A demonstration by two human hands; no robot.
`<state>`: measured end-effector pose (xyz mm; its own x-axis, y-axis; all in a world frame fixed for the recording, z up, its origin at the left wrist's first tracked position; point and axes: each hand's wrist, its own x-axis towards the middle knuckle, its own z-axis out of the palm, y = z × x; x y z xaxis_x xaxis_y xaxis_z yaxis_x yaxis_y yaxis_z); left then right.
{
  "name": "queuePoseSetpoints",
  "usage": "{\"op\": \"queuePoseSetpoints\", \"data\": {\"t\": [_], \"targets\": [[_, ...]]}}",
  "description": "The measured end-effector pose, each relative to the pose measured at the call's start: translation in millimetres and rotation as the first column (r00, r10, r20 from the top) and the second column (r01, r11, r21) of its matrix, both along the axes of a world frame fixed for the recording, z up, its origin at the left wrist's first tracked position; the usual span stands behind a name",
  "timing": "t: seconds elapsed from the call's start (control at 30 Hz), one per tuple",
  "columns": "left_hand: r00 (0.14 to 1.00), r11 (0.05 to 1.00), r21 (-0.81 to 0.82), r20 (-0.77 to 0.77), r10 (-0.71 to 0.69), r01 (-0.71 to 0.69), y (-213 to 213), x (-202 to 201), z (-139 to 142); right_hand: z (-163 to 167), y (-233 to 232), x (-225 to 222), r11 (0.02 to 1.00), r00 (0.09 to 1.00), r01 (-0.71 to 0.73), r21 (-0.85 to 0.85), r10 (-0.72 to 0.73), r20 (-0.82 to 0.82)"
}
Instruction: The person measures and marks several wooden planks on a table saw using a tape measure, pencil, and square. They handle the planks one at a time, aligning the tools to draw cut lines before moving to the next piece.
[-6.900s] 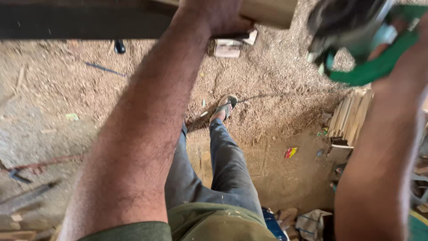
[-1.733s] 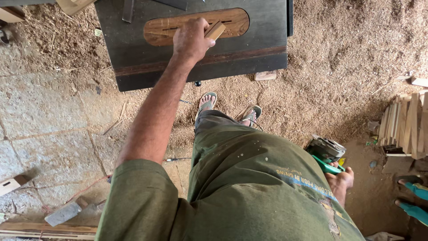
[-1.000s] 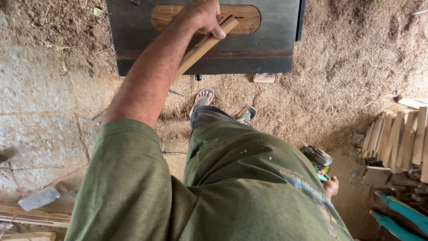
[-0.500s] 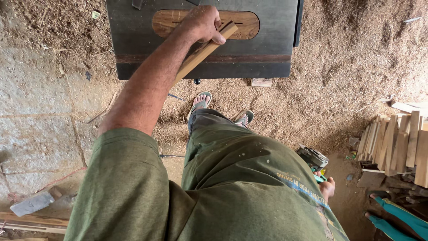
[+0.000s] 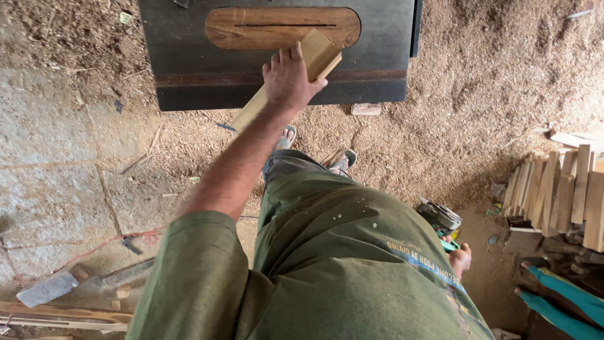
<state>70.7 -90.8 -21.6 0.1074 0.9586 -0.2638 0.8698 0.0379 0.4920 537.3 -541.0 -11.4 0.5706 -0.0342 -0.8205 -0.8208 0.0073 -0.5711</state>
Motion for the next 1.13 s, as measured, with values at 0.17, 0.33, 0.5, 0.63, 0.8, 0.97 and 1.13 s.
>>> {"op": "queuePoseSetpoints", "data": {"t": [0.17, 0.33, 0.5, 0.63, 0.8, 0.97, 1.13], "targets": [[0.998, 0.997, 0.08, -0.07, 0.001, 0.005, -18.7, 19.6, -17.3, -0.7, -1.6, 2.9, 1.0, 1.0, 0.002, -0.002, -0.002, -0.005], [1.0, 0.966, 0.257, 0.008, 0.014, -0.015, -21.6, 12.9, -41.1, -2.2, -2.1, 3.2, 1.0, 1.0, 0.013, 0.002, -0.013, -0.007], [1.0, 0.973, 0.228, 0.01, 0.03, -0.031, -11.7, 14.5, -53.9, -3.9, -3.6, 0.9, 1.0, 1.0, 0.014, -0.004, -0.014, -0.006], [0.999, 0.986, 0.168, -0.045, 0.009, -0.002, -8.2, 10.7, -49.0, -4.5, -2.3, -0.6, 1.0, 1.0, 0.013, -0.009, -0.013, -0.006], [0.991, 0.983, 0.173, -0.128, -0.032, 0.054, -12.8, 8.6, -39.1, -5.1, -0.4, -1.3, 1.0, 1.0, 0.001, -0.013, -0.001, -0.005], [0.994, 0.987, 0.153, 0.104, 0.036, -0.052, 5.4, -14.3, -43.9, -8.9, 1.0, 0.8, 1.0, 1.0, -0.007, 0.019, 0.007, -0.018], [0.949, 0.949, 0.185, 0.236, 0.209, -0.255, -0.1, -77.7, -68.8, -21.5, 4.8, 11.6, 0.994, 0.998, -0.051, 0.095, 0.052, -0.017]]}}
